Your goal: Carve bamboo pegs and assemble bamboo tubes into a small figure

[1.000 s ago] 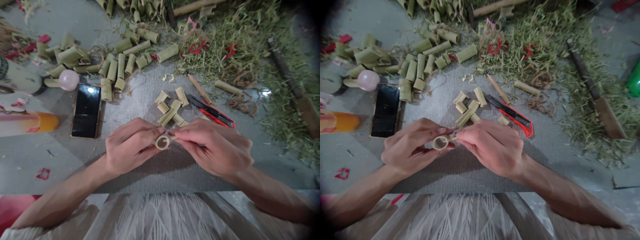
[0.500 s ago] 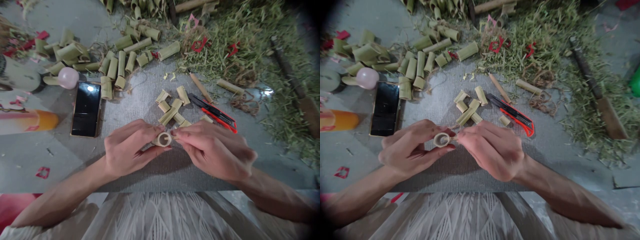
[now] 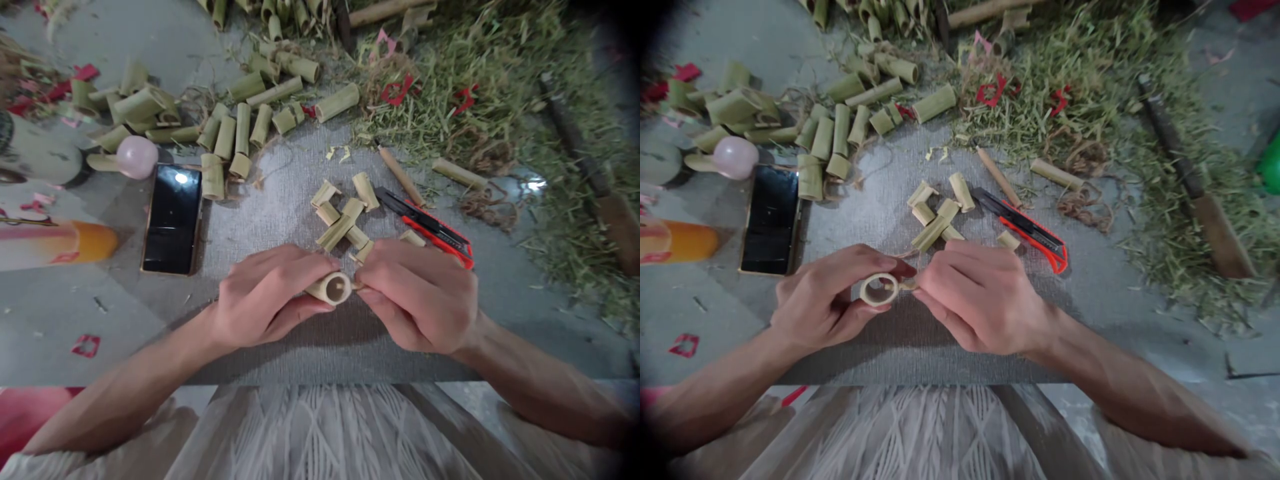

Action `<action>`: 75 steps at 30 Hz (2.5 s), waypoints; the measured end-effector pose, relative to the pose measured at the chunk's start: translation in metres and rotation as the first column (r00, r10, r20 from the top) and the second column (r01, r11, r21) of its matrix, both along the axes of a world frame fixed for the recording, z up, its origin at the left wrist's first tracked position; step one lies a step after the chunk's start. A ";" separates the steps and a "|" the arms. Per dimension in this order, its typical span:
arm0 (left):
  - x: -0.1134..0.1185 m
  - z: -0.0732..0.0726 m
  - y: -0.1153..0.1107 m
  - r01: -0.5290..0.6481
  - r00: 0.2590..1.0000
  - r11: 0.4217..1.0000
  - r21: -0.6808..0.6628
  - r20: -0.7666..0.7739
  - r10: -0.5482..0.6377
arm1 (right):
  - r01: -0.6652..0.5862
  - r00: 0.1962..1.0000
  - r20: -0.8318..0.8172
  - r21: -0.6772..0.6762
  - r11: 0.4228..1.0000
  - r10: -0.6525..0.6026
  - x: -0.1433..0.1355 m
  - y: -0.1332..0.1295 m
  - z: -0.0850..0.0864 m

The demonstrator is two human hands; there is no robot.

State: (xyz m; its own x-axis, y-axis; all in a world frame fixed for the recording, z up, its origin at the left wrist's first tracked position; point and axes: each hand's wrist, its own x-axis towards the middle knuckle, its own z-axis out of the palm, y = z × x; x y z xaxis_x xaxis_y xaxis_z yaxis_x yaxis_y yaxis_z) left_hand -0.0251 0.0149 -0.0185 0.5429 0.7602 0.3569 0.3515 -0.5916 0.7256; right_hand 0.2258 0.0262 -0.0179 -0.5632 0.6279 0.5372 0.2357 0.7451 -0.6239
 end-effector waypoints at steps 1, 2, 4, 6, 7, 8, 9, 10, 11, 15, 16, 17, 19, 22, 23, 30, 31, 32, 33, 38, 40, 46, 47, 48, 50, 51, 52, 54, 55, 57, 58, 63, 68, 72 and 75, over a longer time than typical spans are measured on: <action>0.000 0.000 0.001 0.013 1.000 1.000 0.021 0.008 -0.013 | -0.007 1.000 0.007 -0.004 1.000 0.007 0.000 0.000 0.001; -0.001 -0.001 0.002 0.023 1.000 0.999 0.042 0.015 -0.024 | -0.012 1.000 0.012 -0.008 1.000 0.012 0.000 0.000 0.002; -0.002 0.000 0.003 0.031 0.999 0.997 0.077 0.017 -0.033 | -0.023 0.999 0.023 -0.036 0.999 0.023 0.001 -0.001 0.003; -0.002 0.001 0.004 0.038 0.999 0.993 0.114 0.004 -0.039 | -0.038 0.999 0.034 -0.076 0.996 0.041 0.002 -0.001 0.003; -0.002 0.001 0.004 0.038 0.999 0.991 0.131 -0.006 -0.037 | -0.041 0.998 0.033 -0.087 0.995 0.044 0.002 -0.001 0.003; -0.001 0.001 0.004 0.029 1.000 0.988 0.152 -0.007 -0.029 | -0.037 0.999 0.032 -0.085 0.996 0.040 0.002 -0.001 0.002; 0.000 0.001 0.004 0.014 1.000 0.985 0.172 -0.001 -0.014 | -0.024 0.999 0.024 -0.072 0.997 0.026 0.002 -0.002 0.002; 0.001 0.001 0.003 -0.005 1.000 0.982 0.190 0.016 0.002 | -0.005 1.000 0.013 -0.054 0.999 0.005 0.001 -0.002 0.002; 0.002 0.000 0.002 -0.019 0.999 0.979 0.201 0.034 0.013 | 0.020 1.000 -0.003 -0.028 0.999 -0.021 0.001 -0.003 0.001; 0.005 -0.002 0.000 -0.017 0.999 0.986 0.166 0.049 0.009 | 0.093 0.996 -0.010 0.064 0.994 -0.093 0.001 -0.004 0.000; 0.005 -0.002 0.000 -0.009 0.999 0.989 0.150 0.048 0.001 | 0.093 0.996 0.001 0.081 0.992 -0.093 0.001 -0.004 0.000; 0.005 -0.002 0.000 -0.003 0.999 0.990 0.138 0.050 -0.004 | 0.087 0.996 0.013 0.092 0.992 -0.089 0.002 -0.003 0.000; 0.005 -0.003 0.000 0.003 0.998 0.992 0.126 0.059 -0.011 | 0.074 0.996 0.044 0.126 0.989 -0.080 0.002 -0.003 0.000; 0.004 -0.003 -0.001 0.011 0.998 0.993 0.115 0.062 -0.019 | 0.093 0.990 0.085 0.238 0.967 -0.117 0.003 -0.004 0.000; 0.004 -0.003 -0.001 0.014 0.998 0.994 0.111 0.065 -0.021 | 0.103 0.987 0.091 0.274 0.956 -0.132 0.004 -0.004 -0.001; 0.006 -0.005 -0.002 0.038 0.996 0.995 0.095 0.080 -0.046 | 0.100 0.989 0.077 0.311 0.945 -0.130 0.002 -0.006 -0.006; 0.006 -0.005 -0.002 0.037 0.996 0.995 0.087 0.082 -0.044 | 0.102 0.988 0.077 0.314 0.944 -0.132 0.001 -0.006 -0.006; 0.007 -0.005 -0.003 0.036 0.995 0.996 0.077 0.086 -0.042 | 0.108 0.987 0.083 0.320 0.941 -0.141 0.001 -0.005 -0.005; 0.007 -0.005 -0.003 0.036 0.995 0.997 0.062 0.092 -0.042 | 0.111 0.985 0.092 0.325 0.939 -0.148 0.001 -0.005 -0.005; 0.009 -0.001 -0.007 0.009 0.994 0.999 -0.046 0.114 -0.004 | 0.091 0.982 0.124 0.337 0.937 -0.140 -0.001 -0.002 0.000; 0.010 -0.001 -0.009 -0.006 0.994 0.999 -0.052 0.105 0.011 | 0.087 0.979 0.147 0.325 0.942 -0.141 -0.001 -0.002 0.002; 0.010 -0.001 -0.009 -0.012 0.995 0.999 -0.041 0.100 0.016 | 0.070 0.975 0.186 0.251 0.965 -0.119 0.002 -0.002 0.004; 0.010 -0.001 -0.008 -0.002 0.995 0.999 -0.048 0.103 0.007 | 0.059 0.976 0.188 0.248 0.967 -0.108 0.002 -0.002 0.004; 0.010 -0.001 -0.008 0.010 0.994 0.999 -0.053 0.109 -0.005 | 0.046 0.977 0.192 0.252 0.967 -0.097 0.003 -0.002 0.005; 0.009 -0.001 -0.008 0.033 0.993 0.997 -0.072 0.118 -0.024 | 0.028 0.974 0.209 0.272 0.962 -0.087 0.004 -0.002 0.005; 0.009 -0.002 -0.008 0.040 0.992 0.996 -0.079 0.119 -0.030 | 0.027 0.972 0.216 0.282 0.959 -0.091 0.004 -0.002 0.005; 0.008 -0.002 -0.008 0.044 0.992 0.996 -0.080 0.118 -0.034 | 0.030 0.970 0.222 0.289 0.957 -0.098 0.004 -0.002 0.005; 0.009 -0.003 -0.007 0.046 0.993 0.997 -0.064 0.112 -0.039 | 0.038 0.969 0.224 0.298 0.954 -0.109 0.003 -0.003 0.004; 0.009 -0.004 -0.007 0.046 0.993 0.998 -0.048 0.111 -0.040 | 0.042 0.971 0.213 0.308 0.951 -0.112 0.003 -0.003 0.004; 0.010 -0.006 -0.006 0.048 0.992 0.999 0.008 0.115 -0.049 | 0.049 0.977 0.179 0.338 0.940 -0.115 0.002 -0.004 0.003; 0.011 -0.007 -0.005 0.048 0.992 0.998 0.043 0.116 -0.053 | 0.052 0.979 0.165 0.352 0.935 -0.117 0.002 -0.005 0.003; 0.014 -0.006 -0.003 0.042 0.992 0.990 0.137 0.115 -0.058 | 0.046 0.985 0.141 0.349 0.936 -0.101 0.000 -0.005 0.005; 0.013 -0.005 -0.006 0.056 0.984 0.998 0.034 0.170 -0.061 | 0.049 0.992 0.087 0.391 0.919 -0.090 0.000 -0.003 0.008; 0.015 -0.008 -0.005 0.066 0.979 0.995 0.070 0.190 -0.078 | 0.055 0.991 0.086 0.431 0.901 -0.102 0.001 -0.002 0.010; 0.015 -0.008 -0.004 0.062 0.979 0.991 0.116 0.186 -0.083 | 0.043 0.989 0.107 0.428 0.903 -0.098 0.004 -0.002 0.015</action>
State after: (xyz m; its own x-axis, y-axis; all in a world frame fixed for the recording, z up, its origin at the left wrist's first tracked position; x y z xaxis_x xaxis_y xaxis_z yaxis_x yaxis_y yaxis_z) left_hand -0.0101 0.0113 -0.0264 0.5094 0.6720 0.5376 0.1662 -0.6898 0.7047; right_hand 0.2302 0.0244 -0.0029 -0.6045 0.3973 0.6905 0.3520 0.9108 -0.2159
